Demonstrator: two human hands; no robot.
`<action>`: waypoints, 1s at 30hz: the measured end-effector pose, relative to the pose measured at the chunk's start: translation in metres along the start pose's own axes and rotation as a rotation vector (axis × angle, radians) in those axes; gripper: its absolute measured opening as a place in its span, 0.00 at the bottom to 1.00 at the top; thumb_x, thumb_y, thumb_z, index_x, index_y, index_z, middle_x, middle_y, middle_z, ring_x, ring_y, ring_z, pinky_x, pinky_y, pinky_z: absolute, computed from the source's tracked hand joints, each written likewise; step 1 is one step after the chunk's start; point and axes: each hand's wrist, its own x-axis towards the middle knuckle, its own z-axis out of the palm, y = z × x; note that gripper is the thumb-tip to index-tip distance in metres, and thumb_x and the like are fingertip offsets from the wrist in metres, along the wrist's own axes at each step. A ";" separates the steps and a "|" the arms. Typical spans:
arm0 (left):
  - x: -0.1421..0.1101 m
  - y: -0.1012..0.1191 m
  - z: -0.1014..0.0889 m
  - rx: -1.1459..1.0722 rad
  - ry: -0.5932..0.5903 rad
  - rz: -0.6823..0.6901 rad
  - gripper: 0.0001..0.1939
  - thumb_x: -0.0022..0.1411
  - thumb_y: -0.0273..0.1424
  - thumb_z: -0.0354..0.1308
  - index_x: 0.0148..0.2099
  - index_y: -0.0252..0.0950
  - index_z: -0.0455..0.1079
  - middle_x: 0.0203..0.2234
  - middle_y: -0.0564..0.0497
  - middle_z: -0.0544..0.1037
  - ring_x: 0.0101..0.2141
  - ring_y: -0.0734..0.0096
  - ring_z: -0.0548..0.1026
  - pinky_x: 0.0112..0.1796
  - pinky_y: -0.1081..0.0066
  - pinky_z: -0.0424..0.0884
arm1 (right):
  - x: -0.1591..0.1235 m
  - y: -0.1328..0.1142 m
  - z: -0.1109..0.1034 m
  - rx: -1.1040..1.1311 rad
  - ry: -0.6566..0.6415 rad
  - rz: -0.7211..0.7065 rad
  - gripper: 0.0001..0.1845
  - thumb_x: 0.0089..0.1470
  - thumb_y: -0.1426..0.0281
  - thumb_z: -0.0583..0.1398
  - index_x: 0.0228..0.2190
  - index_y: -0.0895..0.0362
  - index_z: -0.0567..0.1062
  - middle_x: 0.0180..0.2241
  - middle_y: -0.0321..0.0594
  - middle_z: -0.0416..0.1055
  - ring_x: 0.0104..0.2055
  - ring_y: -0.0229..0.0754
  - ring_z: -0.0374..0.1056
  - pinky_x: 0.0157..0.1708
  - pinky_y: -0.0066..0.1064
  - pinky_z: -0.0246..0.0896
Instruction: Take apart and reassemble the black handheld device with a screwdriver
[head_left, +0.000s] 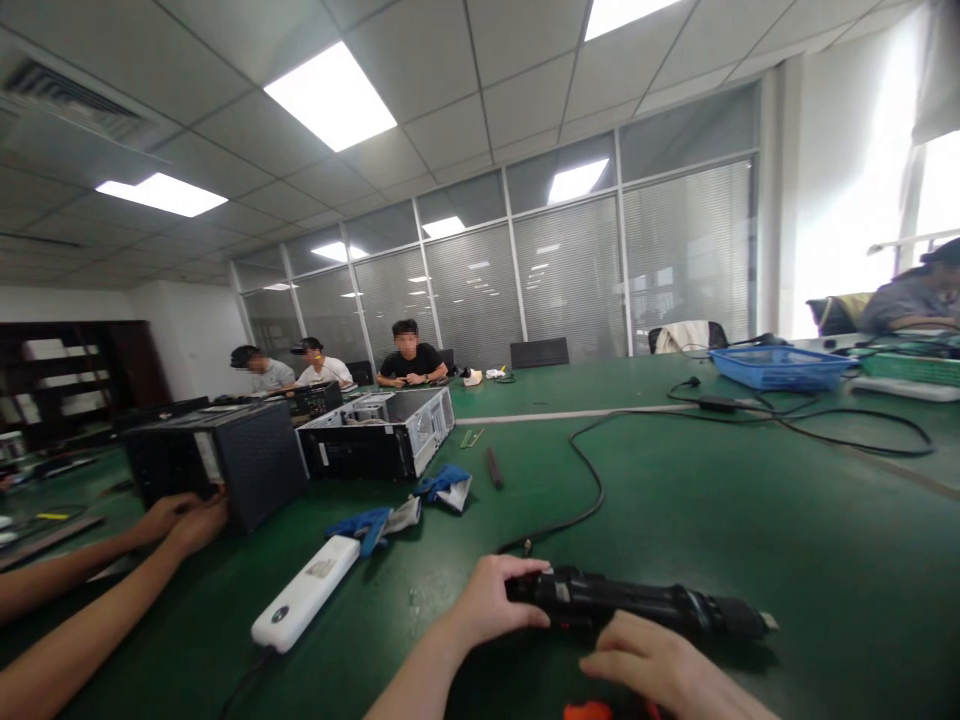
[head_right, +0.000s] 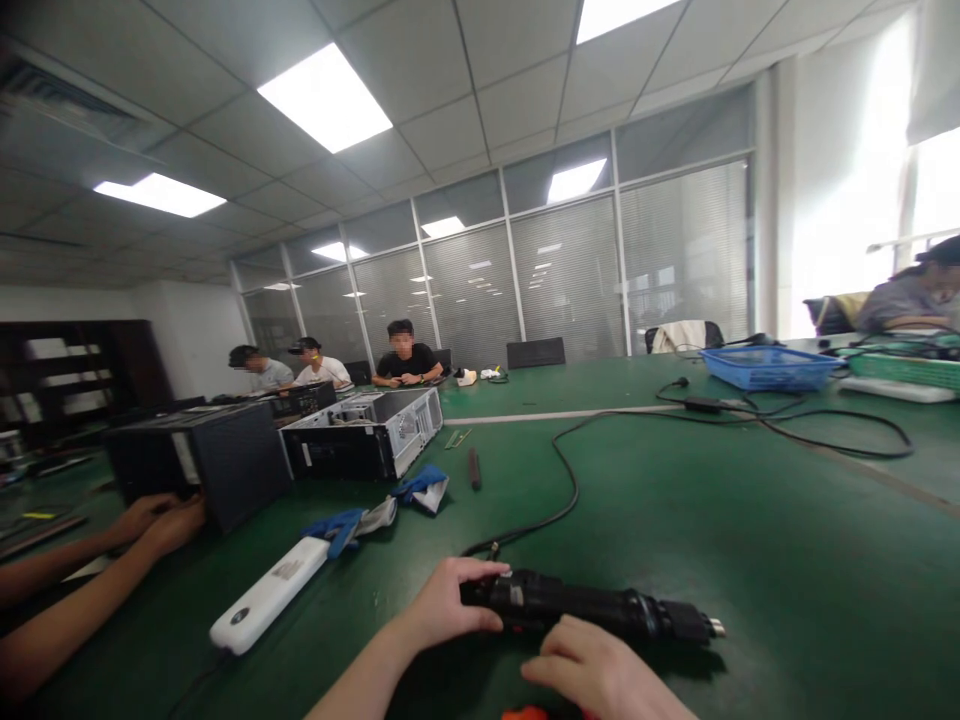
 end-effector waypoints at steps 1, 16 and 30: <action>0.000 0.001 0.000 0.000 -0.006 -0.004 0.32 0.40 0.34 0.73 0.51 0.39 0.75 0.43 0.49 0.80 0.45 0.56 0.76 0.48 0.66 0.68 | -0.001 0.003 -0.004 0.009 0.045 0.025 0.14 0.59 0.63 0.60 0.47 0.50 0.75 0.43 0.41 0.74 0.44 0.41 0.72 0.45 0.26 0.67; -0.006 0.010 -0.002 0.052 0.004 -0.025 0.32 0.41 0.31 0.73 0.52 0.40 0.74 0.46 0.47 0.79 0.46 0.57 0.75 0.49 0.66 0.67 | -0.025 0.074 -0.008 0.060 0.034 0.433 0.18 0.55 0.60 0.60 0.47 0.47 0.76 0.46 0.41 0.72 0.45 0.47 0.70 0.48 0.36 0.65; -0.003 0.012 -0.001 0.067 0.025 0.036 0.29 0.43 0.32 0.72 0.51 0.39 0.76 0.46 0.48 0.79 0.46 0.57 0.75 0.51 0.65 0.67 | -0.028 0.084 -0.003 0.031 -0.004 0.420 0.21 0.54 0.59 0.60 0.50 0.44 0.74 0.45 0.40 0.74 0.45 0.49 0.72 0.48 0.38 0.66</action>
